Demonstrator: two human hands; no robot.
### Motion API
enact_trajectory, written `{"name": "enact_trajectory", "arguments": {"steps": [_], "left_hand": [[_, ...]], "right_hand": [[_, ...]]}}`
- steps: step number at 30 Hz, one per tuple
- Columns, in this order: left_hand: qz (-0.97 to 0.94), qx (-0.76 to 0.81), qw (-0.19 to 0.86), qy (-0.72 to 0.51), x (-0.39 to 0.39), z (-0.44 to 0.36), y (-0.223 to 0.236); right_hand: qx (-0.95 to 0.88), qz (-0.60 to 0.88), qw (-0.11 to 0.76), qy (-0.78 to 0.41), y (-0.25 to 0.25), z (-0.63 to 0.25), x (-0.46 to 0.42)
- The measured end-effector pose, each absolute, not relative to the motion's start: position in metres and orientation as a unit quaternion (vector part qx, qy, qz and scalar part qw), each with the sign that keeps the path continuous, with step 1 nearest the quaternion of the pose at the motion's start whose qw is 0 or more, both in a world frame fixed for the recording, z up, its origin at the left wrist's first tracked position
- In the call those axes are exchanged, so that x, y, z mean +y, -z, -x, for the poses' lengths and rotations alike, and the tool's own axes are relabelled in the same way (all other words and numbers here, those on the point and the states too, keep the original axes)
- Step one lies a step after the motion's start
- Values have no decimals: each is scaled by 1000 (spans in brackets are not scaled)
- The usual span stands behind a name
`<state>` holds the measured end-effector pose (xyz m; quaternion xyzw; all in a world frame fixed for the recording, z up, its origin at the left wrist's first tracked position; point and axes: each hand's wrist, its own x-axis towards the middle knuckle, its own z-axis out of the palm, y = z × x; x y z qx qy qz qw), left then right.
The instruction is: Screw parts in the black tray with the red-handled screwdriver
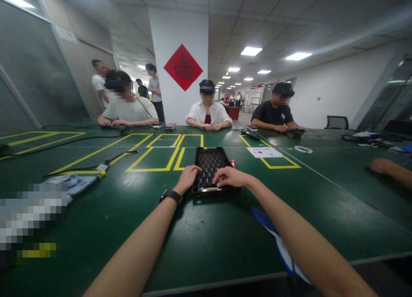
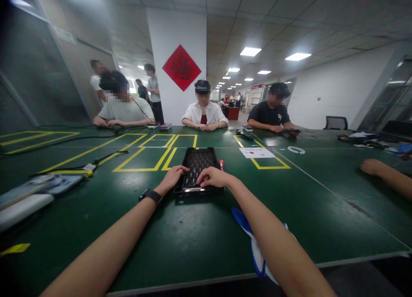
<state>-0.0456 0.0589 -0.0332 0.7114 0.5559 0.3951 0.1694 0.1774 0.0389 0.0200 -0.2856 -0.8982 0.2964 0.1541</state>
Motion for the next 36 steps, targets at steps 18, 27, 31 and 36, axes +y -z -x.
{"name": "enact_trajectory", "arguments": {"steps": [18,27,31,36], "left_hand": [[-670,583,160,-430,53,47,35],[-663,584,189,-428,52,46,31],[-658,597,94,-449,47,47,21],[-701,532,85,-468,30,31,-3]], "right_hand": [[-697,672,165,-186,-16,-224,68],[-650,657,234,-302,-1,-222,69],[-630,582,338,-388,-11,-222,68],[-608,392,486,-491,-32,-190,64]]}}
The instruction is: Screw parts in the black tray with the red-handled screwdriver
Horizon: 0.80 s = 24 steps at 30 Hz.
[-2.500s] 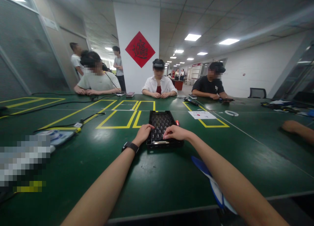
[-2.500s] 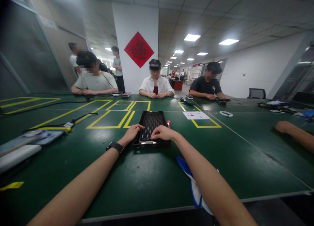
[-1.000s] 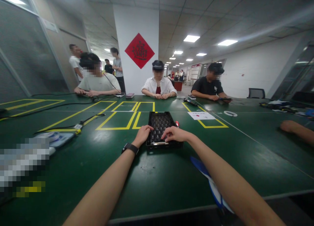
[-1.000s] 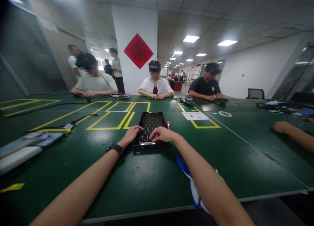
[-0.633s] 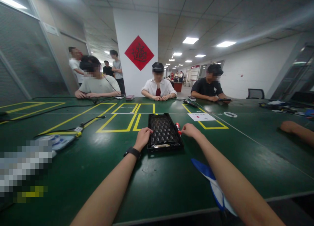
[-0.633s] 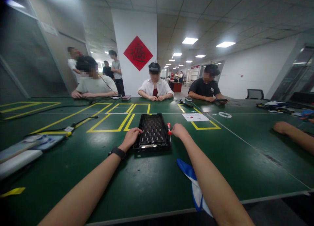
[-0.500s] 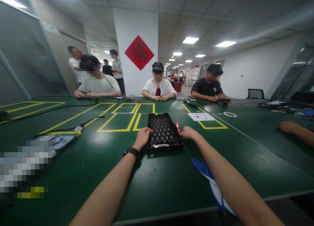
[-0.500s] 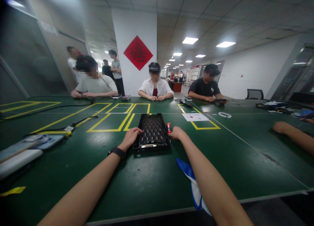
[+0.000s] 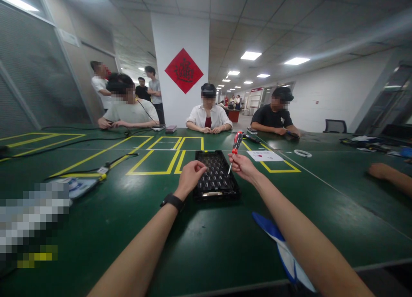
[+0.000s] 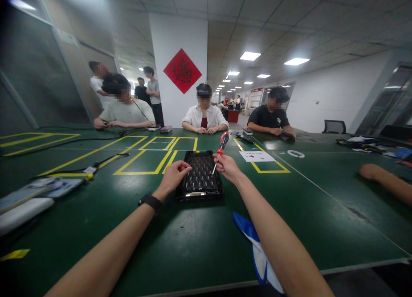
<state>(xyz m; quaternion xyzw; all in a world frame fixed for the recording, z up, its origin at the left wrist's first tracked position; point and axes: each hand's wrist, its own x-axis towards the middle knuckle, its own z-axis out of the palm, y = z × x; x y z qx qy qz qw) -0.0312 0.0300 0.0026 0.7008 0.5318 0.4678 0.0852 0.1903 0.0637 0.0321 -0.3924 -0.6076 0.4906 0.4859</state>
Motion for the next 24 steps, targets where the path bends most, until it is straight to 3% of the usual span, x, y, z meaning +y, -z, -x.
{"name": "enact_trajectory", "arguments": {"steps": [3,8,17,24], "left_hand": [[-749,453,200,-439,21,16,-9],[-751,441,244,-427,18,6,-6],[-797,344,323,-377,16,6,-1],[-750,396,304,-434,19,3,3]], "right_hand": [[-580,273,524,-561,-33,-160,54],[-572,296,608,-465,-20,-132,33],[-646,294,567,-418,-8,-143,25],[-660,284,584,-378,-8,-141,21]]}}
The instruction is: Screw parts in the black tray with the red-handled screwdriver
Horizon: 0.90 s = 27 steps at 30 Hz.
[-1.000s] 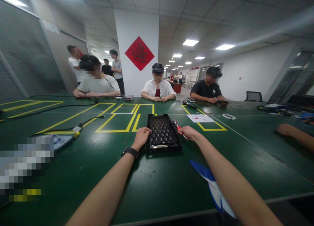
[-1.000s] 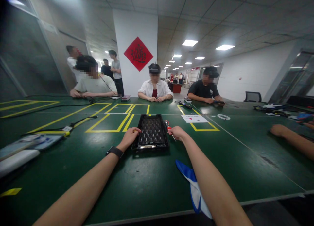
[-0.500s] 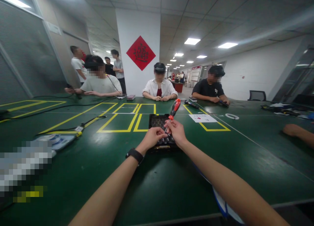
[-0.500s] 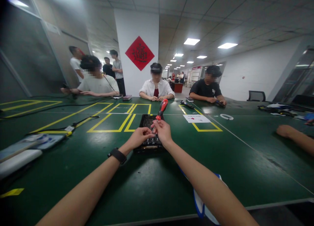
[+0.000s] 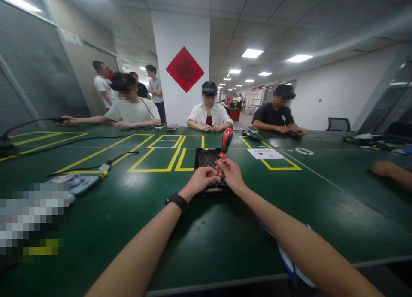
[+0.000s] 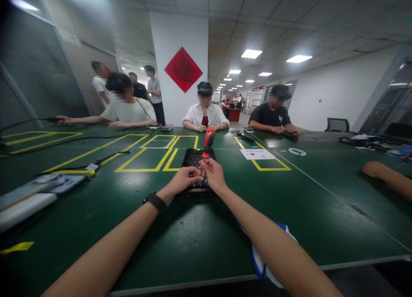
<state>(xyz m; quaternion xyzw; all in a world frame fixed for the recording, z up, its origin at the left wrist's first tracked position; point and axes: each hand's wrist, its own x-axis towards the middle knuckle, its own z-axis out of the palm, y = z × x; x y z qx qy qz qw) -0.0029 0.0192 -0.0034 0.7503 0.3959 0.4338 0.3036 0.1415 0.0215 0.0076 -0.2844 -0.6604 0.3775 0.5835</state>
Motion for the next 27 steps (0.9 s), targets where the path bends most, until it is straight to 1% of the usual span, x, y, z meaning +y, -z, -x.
{"name": "enact_trajectory", "arguments": {"steps": [3,8,16,19,24,27], "left_hand": [[-743,393,338,-423,22,3,7],[-745,345,396,-411,22,4,6],[-733,403,340,-429,20,3,5],[-742,393,345,-419,19,3,4],[-750,353,397,-394,17,2,2],[-742,372,375,-412,18,2,4]], "right_hand": [[-667,278,579,-378,-7,-140,20],[-667,269,565,-405,-7,-141,21],[-671,271,573,-384,-6,-141,21],[-672,282,573,-374,-7,-141,21],[-675,296,557,-383,-9,-142,19],[-678,286,564,-375,-10,-142,17]]}}
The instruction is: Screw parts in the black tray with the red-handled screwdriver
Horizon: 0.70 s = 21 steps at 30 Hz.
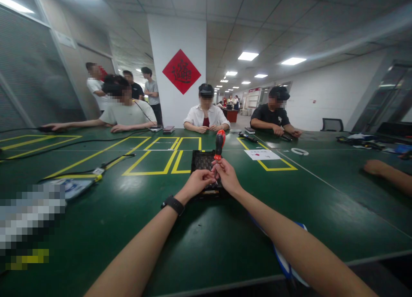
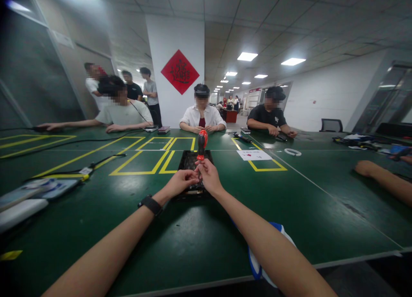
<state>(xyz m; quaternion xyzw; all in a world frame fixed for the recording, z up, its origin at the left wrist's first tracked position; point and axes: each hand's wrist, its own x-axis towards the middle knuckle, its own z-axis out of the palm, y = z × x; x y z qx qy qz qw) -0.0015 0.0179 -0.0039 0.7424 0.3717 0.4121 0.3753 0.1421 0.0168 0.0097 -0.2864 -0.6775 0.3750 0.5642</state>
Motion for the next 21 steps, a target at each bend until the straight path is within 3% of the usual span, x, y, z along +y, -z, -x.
{"name": "enact_trajectory", "arguments": {"steps": [6,21], "left_hand": [[-744,413,315,-420,20,4,8],[-763,409,279,-415,19,4,6]], "right_hand": [[-674,266,573,-384,-9,-140,16],[-656,244,579,-418,-9,-139,16]]}}
